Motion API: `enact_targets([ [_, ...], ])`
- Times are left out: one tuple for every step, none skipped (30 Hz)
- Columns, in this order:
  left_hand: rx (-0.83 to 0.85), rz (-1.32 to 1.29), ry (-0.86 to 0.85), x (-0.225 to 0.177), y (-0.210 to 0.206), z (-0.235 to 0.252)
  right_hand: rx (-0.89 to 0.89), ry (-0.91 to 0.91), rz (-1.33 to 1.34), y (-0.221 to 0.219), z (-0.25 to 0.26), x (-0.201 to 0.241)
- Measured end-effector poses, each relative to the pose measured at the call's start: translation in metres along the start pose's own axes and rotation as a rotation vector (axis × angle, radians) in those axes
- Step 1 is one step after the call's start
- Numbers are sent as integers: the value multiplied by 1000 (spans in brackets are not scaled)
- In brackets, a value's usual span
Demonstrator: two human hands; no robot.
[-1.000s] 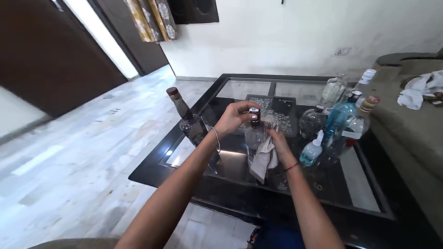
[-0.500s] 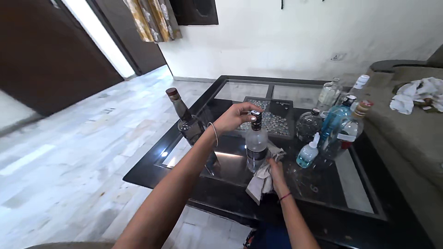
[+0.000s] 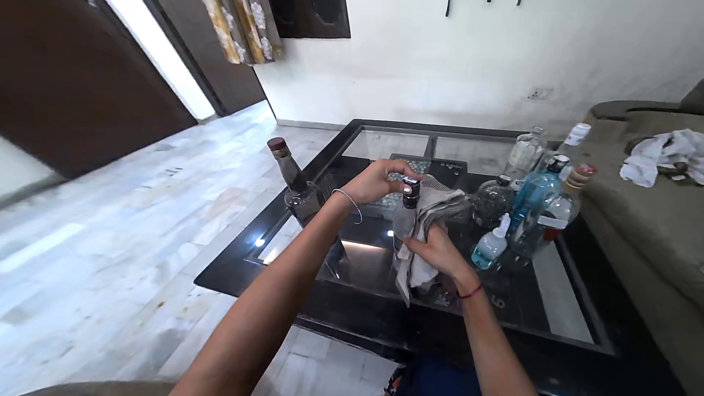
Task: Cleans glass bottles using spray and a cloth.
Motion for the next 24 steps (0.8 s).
enact_targets([
  [1,10,-8,0,0,0,-8,8,-64,0,3,0],
  [-1,20,-21,0,0,0,-37,43,-117,-1,8,-2],
  [-10,28,-37,1,0,0,-87,92,-167,-4,12,-5],
  [-24,33,-47,2,-1,0,-147,146,-196,-8,17,-7],
  [-45,45,-55,3,-3,1,-222,199,-194,-12,23,-9],
  [-63,61,-60,3,-5,3,-306,245,-166,-17,30,-12],
  [-79,77,-61,3,-7,6,-388,264,-116,-22,37,-14],
  [-92,92,-61,3,-10,8,-455,258,-64,-27,42,-14],
  [-104,101,-55,2,-12,9,-509,244,-27,-30,46,-12],
  [-114,122,-39,1,-14,10,-544,222,-5,-33,48,-10],
  [-124,136,-17,-1,-15,10,-576,189,8,-36,49,-8],
  [-125,151,10,-2,-17,10,-605,138,15,-40,49,-3],
  [-132,174,30,-3,-19,10,-640,87,17,-43,48,2],
  [-142,194,52,-5,-22,9,-682,51,8,-48,47,6],
  [-157,214,75,-7,-25,9,-757,26,-4,-51,49,11],
  [-184,241,104,-11,-29,9,-810,4,-21,-54,51,16],
  [-214,272,136,-15,-32,9,-832,-21,-31,-56,51,20],
  [-242,304,173,-19,-34,8,-836,-42,-41,-57,51,23],
  [-275,337,214,-23,-37,8,-827,-51,-53,-57,50,24],
  [-300,366,260,-28,-39,7,-810,-41,-56,-56,48,23],
  [-324,390,298,-31,-40,6,-766,-34,-41,-54,46,22],
  [-342,402,330,-33,-41,5,-694,-30,-10,-49,42,21],
  [-349,402,354,-34,-40,5,-624,-23,36,-43,40,19],
  [-338,392,369,-33,-38,6,-558,-20,92,-36,40,17],
])
Point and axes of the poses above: each hand's wrist, its own z-axis towards the middle knuckle, its own y-axis out of the back of the hand, x = y × z, the point moved 1 cm from there along z, towards the middle knuckle, and after that the axes turned 12 degrees about z, right-handed, at the moved point
